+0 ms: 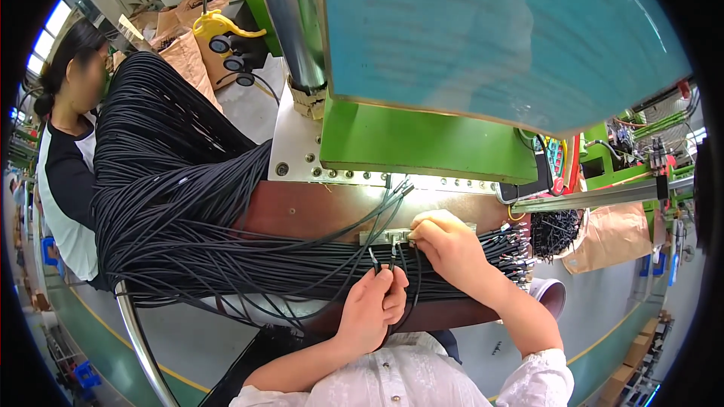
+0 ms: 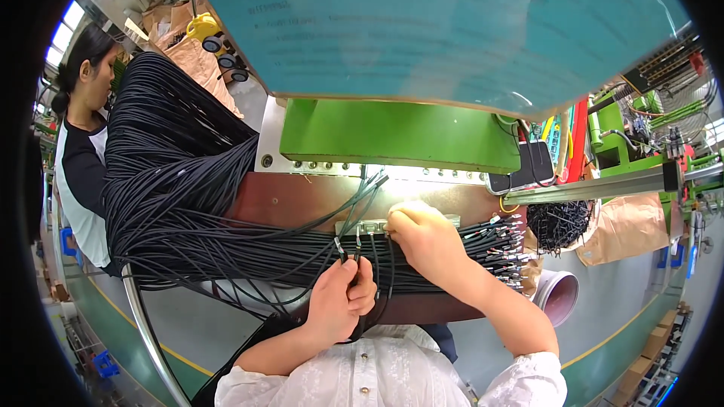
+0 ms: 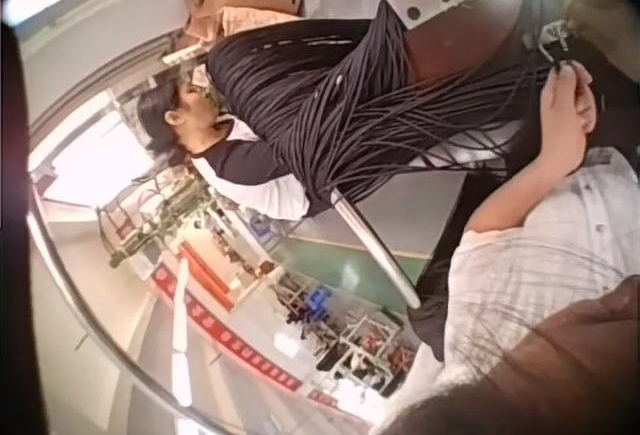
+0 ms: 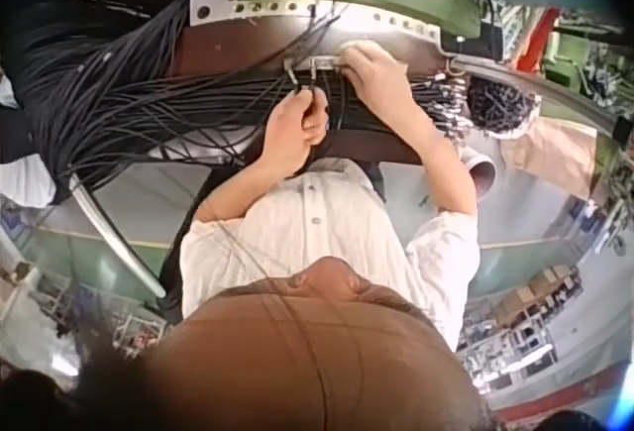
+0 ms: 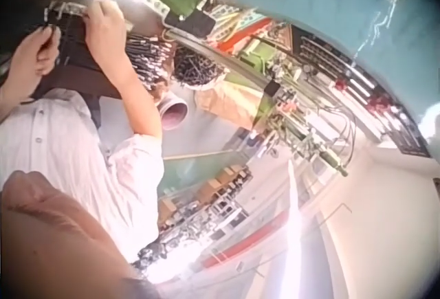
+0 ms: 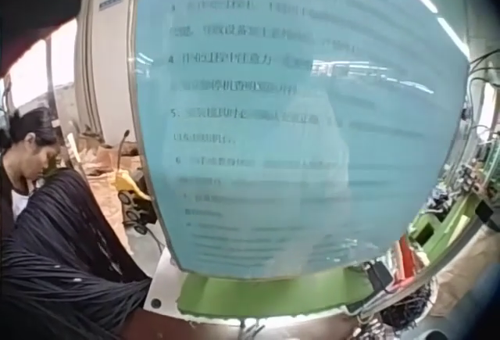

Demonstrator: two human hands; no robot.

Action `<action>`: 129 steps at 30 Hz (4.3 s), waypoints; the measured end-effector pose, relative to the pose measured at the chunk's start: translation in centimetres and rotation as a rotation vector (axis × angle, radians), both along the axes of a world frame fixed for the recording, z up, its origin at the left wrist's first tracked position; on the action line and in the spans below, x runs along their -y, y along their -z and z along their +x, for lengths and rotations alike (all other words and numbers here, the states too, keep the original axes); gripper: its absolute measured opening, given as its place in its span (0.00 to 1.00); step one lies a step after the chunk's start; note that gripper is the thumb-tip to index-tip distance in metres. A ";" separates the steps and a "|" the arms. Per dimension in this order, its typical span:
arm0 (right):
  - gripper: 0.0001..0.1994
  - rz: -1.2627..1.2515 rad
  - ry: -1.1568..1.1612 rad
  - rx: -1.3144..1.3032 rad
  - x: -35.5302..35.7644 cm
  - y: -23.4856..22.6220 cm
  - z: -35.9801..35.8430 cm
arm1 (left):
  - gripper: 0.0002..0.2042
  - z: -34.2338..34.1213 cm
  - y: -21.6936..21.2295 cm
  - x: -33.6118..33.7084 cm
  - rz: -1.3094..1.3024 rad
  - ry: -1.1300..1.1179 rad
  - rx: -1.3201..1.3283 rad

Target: Feeding bundles of black wires into an industrial processing machine for labeling or crimping.

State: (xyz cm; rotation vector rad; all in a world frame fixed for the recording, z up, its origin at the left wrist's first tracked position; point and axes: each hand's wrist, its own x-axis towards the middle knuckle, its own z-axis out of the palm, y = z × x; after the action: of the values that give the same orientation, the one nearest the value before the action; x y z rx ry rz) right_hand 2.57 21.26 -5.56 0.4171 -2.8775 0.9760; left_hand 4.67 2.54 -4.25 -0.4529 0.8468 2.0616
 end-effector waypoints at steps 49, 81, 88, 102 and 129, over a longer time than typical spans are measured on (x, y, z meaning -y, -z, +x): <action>0.09 0.178 0.015 -0.132 -4.5 -0.9 2.1 | 0.10 -12.8 0.4 -0.7 -1.006 0.370 -1.661; 0.16 0.155 0.214 0.124 -5.5 0.7 -5.6 | 0.16 -11.6 -8.1 13.2 -0.138 -0.576 -0.987; 0.13 0.110 -0.049 -0.057 -3.0 1.0 0.5 | 0.22 -13.8 -5.9 13.9 -0.937 0.117 -0.879; 0.13 0.053 0.134 -0.217 -6.3 2.8 -10.2 | 0.10 -17.5 1.8 -5.4 -0.316 0.429 -0.601; 0.12 0.332 0.195 0.126 -11.4 6.8 -12.1 | 0.10 -24.7 12.1 -4.6 -1.069 0.244 -1.942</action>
State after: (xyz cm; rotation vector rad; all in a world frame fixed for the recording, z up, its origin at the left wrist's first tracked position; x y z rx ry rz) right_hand -9.55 32.69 -12.35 0.0909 -3.1259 0.5122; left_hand -20.05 7.18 -16.36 1.3740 2.8053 1.0466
